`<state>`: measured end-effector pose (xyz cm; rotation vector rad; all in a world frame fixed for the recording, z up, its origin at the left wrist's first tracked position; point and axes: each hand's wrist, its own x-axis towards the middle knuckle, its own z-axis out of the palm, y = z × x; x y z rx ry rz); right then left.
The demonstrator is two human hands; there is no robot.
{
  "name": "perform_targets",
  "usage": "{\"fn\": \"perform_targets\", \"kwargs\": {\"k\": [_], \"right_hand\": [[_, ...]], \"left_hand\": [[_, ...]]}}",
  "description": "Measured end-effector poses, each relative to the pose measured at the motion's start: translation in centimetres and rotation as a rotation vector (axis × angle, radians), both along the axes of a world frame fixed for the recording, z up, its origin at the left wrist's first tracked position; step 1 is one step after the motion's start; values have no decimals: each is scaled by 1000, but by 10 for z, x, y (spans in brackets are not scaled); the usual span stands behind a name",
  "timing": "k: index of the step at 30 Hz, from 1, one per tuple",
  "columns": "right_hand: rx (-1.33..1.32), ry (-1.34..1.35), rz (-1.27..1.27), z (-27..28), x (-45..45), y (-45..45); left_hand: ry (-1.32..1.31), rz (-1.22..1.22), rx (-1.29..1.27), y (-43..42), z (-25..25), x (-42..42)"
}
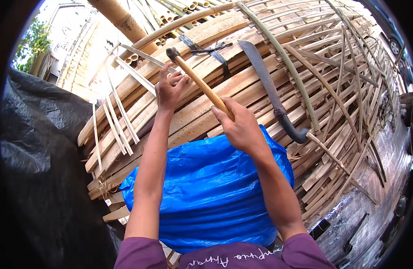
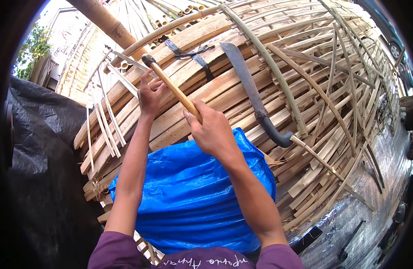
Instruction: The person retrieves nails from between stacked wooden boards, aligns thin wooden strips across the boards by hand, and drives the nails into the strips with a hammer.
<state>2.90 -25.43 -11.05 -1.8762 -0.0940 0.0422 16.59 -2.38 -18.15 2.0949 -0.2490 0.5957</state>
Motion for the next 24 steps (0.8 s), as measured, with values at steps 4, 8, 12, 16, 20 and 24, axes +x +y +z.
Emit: {"fn": "perform_targets", "kwargs": {"k": [4, 8, 12, 16, 20, 24], "right_hand": [[-133, -13, -18, -17, 5, 4], [-73, -3, -8, -5, 1, 1], [26, 13, -4, -9, 1, 3], [-84, -51, -19, -10, 2, 1], [61, 40, 32, 12, -4, 2], [-124, -55, -31, -19, 4, 5]], "left_hand": [[14, 18, 3, -2, 1, -1], [-33, -35, -11, 5, -9, 8], [-3, -10, -19, 0, -2, 2], [-24, 18, 27, -2, 2, -1], [0, 33, 28, -5, 7, -5], [3, 30, 45, -3, 5, -3]]}}
